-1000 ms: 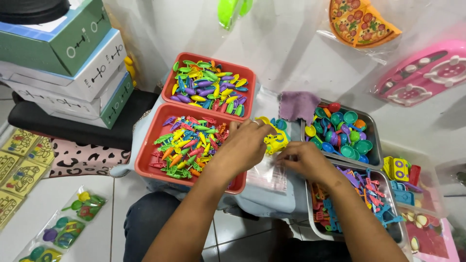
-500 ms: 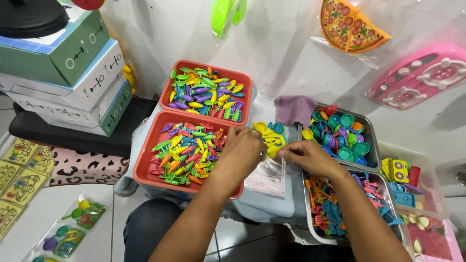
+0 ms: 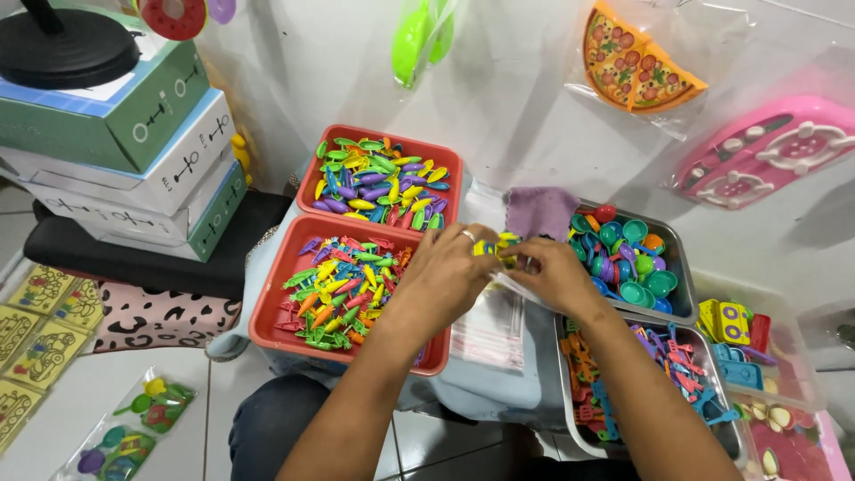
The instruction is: The person wipes various small plastic toy items, including a toy truck and toy utensils, using a purple cloth.
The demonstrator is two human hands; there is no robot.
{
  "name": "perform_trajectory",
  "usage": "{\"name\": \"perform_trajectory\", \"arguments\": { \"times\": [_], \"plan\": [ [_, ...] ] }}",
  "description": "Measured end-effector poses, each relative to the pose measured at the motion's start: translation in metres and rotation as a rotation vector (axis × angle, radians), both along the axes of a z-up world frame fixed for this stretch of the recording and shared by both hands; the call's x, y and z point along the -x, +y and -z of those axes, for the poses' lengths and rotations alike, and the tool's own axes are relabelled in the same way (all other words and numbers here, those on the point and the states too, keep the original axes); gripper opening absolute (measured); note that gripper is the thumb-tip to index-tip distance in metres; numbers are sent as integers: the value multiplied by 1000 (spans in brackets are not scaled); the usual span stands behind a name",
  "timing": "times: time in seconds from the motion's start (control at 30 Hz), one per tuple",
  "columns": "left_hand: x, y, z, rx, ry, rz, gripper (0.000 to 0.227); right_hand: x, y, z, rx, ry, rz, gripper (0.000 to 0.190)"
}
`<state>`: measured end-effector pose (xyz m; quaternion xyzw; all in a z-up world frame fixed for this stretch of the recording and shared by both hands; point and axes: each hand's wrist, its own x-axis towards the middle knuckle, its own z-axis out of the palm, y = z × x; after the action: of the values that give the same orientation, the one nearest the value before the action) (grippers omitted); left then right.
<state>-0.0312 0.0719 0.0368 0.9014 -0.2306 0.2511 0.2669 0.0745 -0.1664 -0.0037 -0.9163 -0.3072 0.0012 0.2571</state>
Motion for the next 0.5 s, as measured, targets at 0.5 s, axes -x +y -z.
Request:
{"name": "perform_trajectory", "arguments": {
  "times": [0.5],
  "plan": [
    [1, -1, -9, 211, -94, 48, 7, -11, -4, 9, -106, 128, 1, 45]
  ]
}}
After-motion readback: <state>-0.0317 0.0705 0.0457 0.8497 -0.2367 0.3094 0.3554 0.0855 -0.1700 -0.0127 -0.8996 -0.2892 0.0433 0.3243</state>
